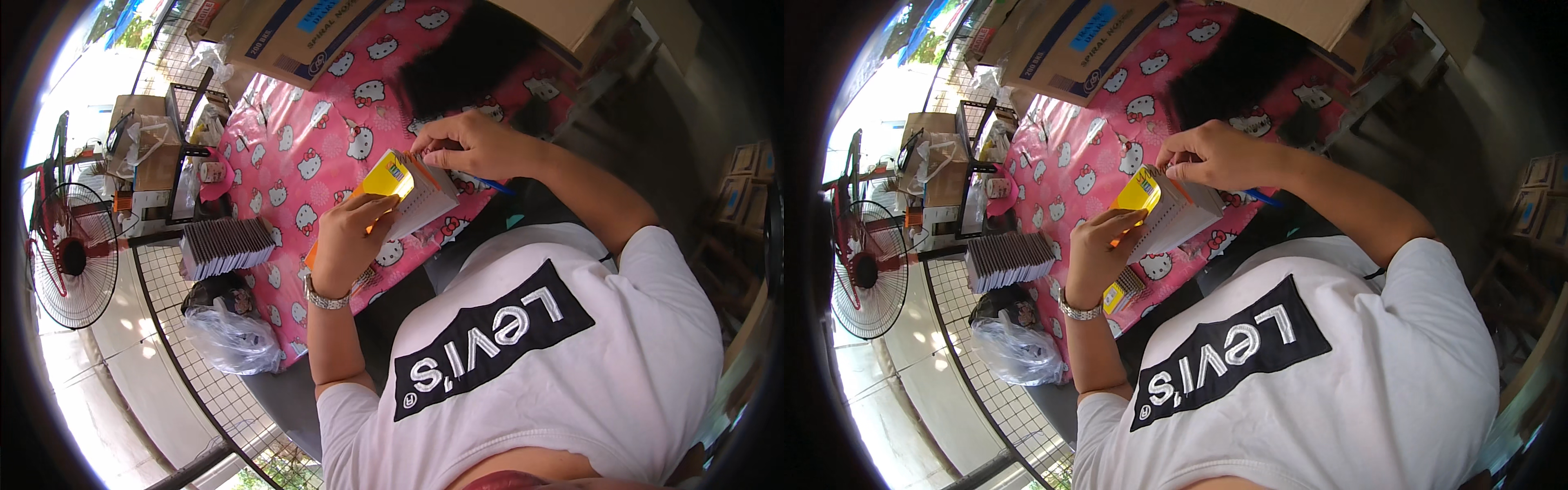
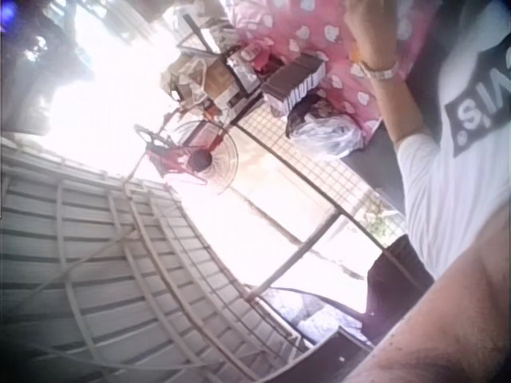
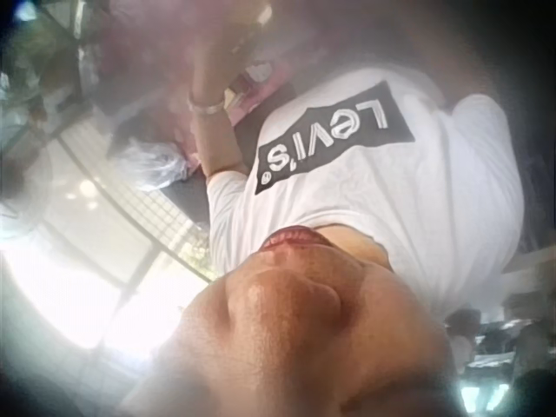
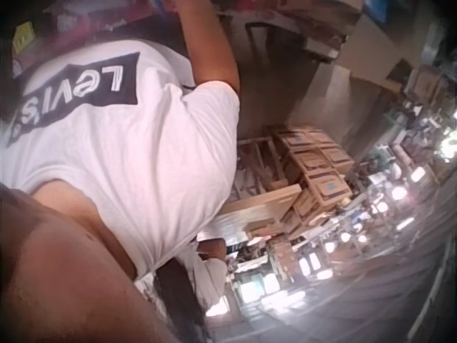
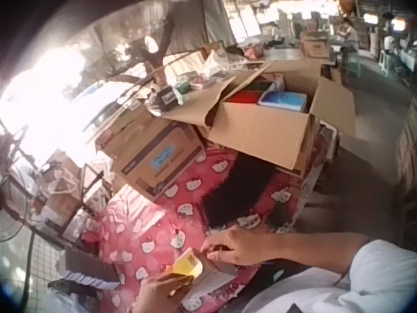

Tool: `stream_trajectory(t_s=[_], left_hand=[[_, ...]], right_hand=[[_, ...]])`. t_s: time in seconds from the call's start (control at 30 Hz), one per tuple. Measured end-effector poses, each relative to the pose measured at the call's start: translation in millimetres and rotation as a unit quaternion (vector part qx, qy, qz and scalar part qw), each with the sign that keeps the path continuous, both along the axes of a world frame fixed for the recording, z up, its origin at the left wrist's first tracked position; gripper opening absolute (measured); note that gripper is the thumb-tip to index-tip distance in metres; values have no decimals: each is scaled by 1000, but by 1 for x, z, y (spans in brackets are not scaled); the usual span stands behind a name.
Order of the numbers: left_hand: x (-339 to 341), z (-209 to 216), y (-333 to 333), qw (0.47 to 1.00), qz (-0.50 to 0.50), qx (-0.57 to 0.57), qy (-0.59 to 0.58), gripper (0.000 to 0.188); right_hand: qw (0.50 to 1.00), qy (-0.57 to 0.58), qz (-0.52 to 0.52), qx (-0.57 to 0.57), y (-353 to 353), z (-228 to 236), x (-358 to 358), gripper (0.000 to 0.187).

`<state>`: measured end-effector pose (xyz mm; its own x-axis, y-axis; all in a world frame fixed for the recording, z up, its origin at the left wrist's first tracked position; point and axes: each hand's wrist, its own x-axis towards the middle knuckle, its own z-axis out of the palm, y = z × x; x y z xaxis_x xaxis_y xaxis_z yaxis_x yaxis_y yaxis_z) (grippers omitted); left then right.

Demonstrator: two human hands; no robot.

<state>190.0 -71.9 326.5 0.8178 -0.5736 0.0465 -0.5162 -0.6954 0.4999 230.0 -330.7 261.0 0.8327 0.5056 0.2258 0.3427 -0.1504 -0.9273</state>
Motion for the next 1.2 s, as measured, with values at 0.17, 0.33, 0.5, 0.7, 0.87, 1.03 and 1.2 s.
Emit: stream_trajectory(t_s=[0.17, 0.33, 0.5, 0.7, 0.87, 1.03, 1.2], left_hand=[[0, -8, 4, 999, -17, -2, -40, 21], [-4, -11, 1, 998, 35, 2, -56, 19], [-7, -15, 1, 995, 52, 10, -80, 20], [-10, -20, -2, 994, 29, 20, -104, 24], [-12, -21, -3, 992, 6, 27, -123, 29], [-12, -16, -7, 991, 3, 49, -126, 35], [-7, -18, 0, 996, 8, 21, -88, 30]], right_hand=[[948, 297, 26, 109, 7, -9, -23, 27], [988, 117, -57, 83, 23, -24, -53, 32], [993, -70, -76, -54, 29, -4, -71, 41], [992, -14, -121, -20, 29, -3, -63, 37], [995, -27, -88, -36, 30, 3, -66, 34], [991, -3, -132, 11, 30, -3, -59, 23], [987, 119, -109, -5, 12, 2, -50, 18]])
